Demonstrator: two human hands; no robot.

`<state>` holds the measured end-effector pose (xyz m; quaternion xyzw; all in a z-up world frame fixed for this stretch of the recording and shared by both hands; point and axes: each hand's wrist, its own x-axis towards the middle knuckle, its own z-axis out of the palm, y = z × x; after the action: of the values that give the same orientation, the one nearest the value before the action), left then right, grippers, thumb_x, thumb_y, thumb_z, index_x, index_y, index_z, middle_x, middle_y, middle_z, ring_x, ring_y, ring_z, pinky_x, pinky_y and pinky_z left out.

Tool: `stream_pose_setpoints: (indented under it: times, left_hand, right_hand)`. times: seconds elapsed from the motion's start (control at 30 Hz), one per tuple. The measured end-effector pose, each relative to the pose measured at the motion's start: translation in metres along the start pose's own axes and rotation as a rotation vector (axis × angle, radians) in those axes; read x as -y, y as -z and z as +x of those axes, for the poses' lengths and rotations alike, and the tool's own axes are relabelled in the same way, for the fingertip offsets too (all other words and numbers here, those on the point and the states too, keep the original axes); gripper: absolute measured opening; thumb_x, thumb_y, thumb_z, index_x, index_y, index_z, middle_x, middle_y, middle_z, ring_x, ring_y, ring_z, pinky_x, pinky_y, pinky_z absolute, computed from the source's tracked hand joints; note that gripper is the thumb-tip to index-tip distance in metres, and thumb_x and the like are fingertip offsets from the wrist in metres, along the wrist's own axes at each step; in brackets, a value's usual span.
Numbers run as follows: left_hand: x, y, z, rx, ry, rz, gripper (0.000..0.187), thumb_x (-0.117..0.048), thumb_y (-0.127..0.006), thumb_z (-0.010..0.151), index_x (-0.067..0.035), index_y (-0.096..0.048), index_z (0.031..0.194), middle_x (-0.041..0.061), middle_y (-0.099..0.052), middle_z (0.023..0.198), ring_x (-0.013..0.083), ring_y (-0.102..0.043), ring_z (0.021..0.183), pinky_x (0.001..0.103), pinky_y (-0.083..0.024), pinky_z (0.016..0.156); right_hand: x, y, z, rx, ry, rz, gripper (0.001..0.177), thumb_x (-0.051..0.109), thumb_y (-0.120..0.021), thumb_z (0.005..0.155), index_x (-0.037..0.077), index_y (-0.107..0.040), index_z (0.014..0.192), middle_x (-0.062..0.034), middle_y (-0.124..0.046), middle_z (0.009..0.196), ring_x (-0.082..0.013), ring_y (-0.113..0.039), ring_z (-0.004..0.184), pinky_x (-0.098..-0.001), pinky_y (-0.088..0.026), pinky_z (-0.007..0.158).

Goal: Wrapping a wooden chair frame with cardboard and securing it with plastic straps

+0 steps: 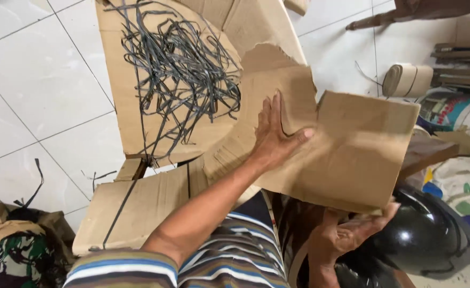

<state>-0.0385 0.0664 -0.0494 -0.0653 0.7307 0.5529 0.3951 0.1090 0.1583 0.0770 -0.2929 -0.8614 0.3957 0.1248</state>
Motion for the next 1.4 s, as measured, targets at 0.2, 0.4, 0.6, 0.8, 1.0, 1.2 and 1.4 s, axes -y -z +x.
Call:
stream_pose_setpoints:
  times: [0.2,0.4,0.6,0.8,1.0,1.2,1.4]
  left_hand:
    - [0.0,0.003,-0.004,-0.057,-0.018,-0.078,0.125,-0.081,-0.052,0.069,-0.026,0.009,0.162,0.031,0.014,0.169,0.0568,0.008,0.154,0.077,-0.007,0.111]
    - [-0.003,0.007,0.002,-0.051,-0.007,-0.055,0.132,-0.082,-0.057,0.063,-0.024,0.008,0.163,0.031,0.01,0.17,0.0552,0.003,0.155,0.077,-0.013,0.111]
    - [-0.014,0.016,0.001,-0.04,-0.034,-0.098,0.138,-0.081,-0.058,0.062,-0.016,0.009,0.163,0.032,0.01,0.169,0.052,0.009,0.155,0.069,-0.011,0.117]
    - [0.011,-0.011,0.033,-0.054,-0.124,0.124,0.144,-0.089,-0.049,0.065,-0.006,0.025,0.157,0.027,0.025,0.167,0.0502,0.022,0.154,0.073,0.003,0.119]
    - [0.004,-0.01,0.026,-0.291,-0.224,0.089,0.128,-0.085,-0.055,0.066,0.003,-0.022,0.153,0.026,-0.033,0.139,0.0503,-0.041,0.131,0.066,-0.04,0.104]
    - [-0.012,0.0,0.01,-0.213,-0.07,0.069,0.141,-0.084,-0.059,0.058,0.001,-0.011,0.159,0.031,-0.018,0.158,0.0534,-0.031,0.14,0.075,-0.039,0.096]
    - [0.001,-0.016,0.014,-0.174,-0.049,0.095,0.138,-0.08,-0.064,0.065,-0.019,0.013,0.161,0.036,0.009,0.167,0.0654,-0.003,0.149,0.085,-0.019,0.106]
  right_hand:
    - [0.061,0.03,0.012,0.169,0.614,-0.315,0.072,0.003,-0.054,0.082,-0.006,-0.036,0.151,-0.0228,-0.025,0.17,-0.0363,-0.021,0.163,-0.0588,-0.019,0.139]
    - [0.094,0.019,0.06,0.494,0.244,-0.018,0.081,0.021,-0.055,0.091,0.01,-0.018,0.162,-0.0271,-0.028,0.165,-0.0447,-0.05,0.138,-0.0583,-0.053,0.104]
    - [0.066,0.024,0.143,0.602,0.234,-0.22,0.091,-0.02,-0.051,0.07,-0.013,-0.026,0.157,-0.0334,-0.034,0.161,-0.0418,-0.038,0.145,-0.0413,-0.031,0.117]
    - [0.005,0.001,0.166,0.727,-0.297,0.081,0.087,-0.01,-0.053,0.081,0.01,-0.023,0.161,-0.0161,-0.022,0.171,-0.035,-0.04,0.144,-0.0396,-0.034,0.114]
    - [-0.051,-0.01,0.186,0.747,-0.173,-0.234,0.08,0.006,-0.065,0.091,0.006,-0.029,0.162,-0.0268,-0.06,0.136,-0.036,-0.065,0.108,-0.0436,-0.058,0.078]
    - [0.047,-0.071,0.166,0.493,0.558,-0.397,0.077,0.007,-0.085,0.088,0.001,-0.044,0.153,-0.0255,-0.046,0.153,-0.0429,-0.048,0.138,-0.057,-0.047,0.111]
    - [-0.006,-0.166,0.215,0.334,0.916,-0.462,0.027,0.002,-0.069,0.102,0.008,-0.062,0.076,-0.0042,-0.061,0.071,-0.0115,-0.043,0.049,-0.0274,-0.037,0.038]
